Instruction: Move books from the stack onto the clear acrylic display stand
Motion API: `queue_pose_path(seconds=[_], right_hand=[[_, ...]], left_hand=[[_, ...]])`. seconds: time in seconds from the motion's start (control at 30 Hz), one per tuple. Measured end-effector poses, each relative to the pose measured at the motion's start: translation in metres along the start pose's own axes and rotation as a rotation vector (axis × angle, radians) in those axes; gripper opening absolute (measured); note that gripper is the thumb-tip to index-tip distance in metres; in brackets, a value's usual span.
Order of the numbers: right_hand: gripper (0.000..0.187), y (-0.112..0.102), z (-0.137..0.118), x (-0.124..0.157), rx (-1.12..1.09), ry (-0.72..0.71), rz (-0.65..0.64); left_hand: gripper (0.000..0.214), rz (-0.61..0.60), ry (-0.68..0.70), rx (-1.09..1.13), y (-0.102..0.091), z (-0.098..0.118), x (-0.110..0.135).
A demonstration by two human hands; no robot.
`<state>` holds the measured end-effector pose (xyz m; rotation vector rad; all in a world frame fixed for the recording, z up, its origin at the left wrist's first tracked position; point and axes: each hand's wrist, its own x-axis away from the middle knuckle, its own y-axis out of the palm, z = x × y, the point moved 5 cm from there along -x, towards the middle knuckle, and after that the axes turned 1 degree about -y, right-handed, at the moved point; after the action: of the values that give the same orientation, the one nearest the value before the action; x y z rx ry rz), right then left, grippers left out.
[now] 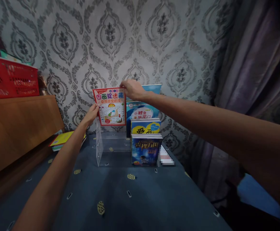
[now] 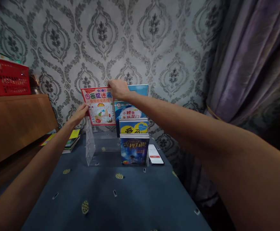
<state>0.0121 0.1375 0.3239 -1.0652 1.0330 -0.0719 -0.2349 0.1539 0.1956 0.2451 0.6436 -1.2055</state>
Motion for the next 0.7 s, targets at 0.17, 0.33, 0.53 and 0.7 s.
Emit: queue_pose_path(seconds=[0.17, 0.33, 0.53, 0.7], right_hand=[[0.037, -0.0024, -0.0021, -0.0013, 0.014, 0.017, 0.025], [0.038, -0.0020, -0.0021, -0.0022, 0.023, 0.006, 0.040], [0.037, -0.0012, 0.0025, -0.0020, 0.034, -0.032, 0.033], [0.038, -0.0001, 0.0044, -0.0011, 0.027, -0.049, 0.042]], left_hand=[[0.029, 0.000, 0.028, -0.005, -0.0020, -0.0007, -0.0013], [0.027, -0.004, 0.036, -0.028, -0.0047, -0.0014, -0.0013], [0.025, -0.032, 0.042, -0.053, -0.0044, -0.0002, 0.0007], [0.024, -0.040, 0.042, -0.059, -0.0045, 0.0000, 0.0008]])
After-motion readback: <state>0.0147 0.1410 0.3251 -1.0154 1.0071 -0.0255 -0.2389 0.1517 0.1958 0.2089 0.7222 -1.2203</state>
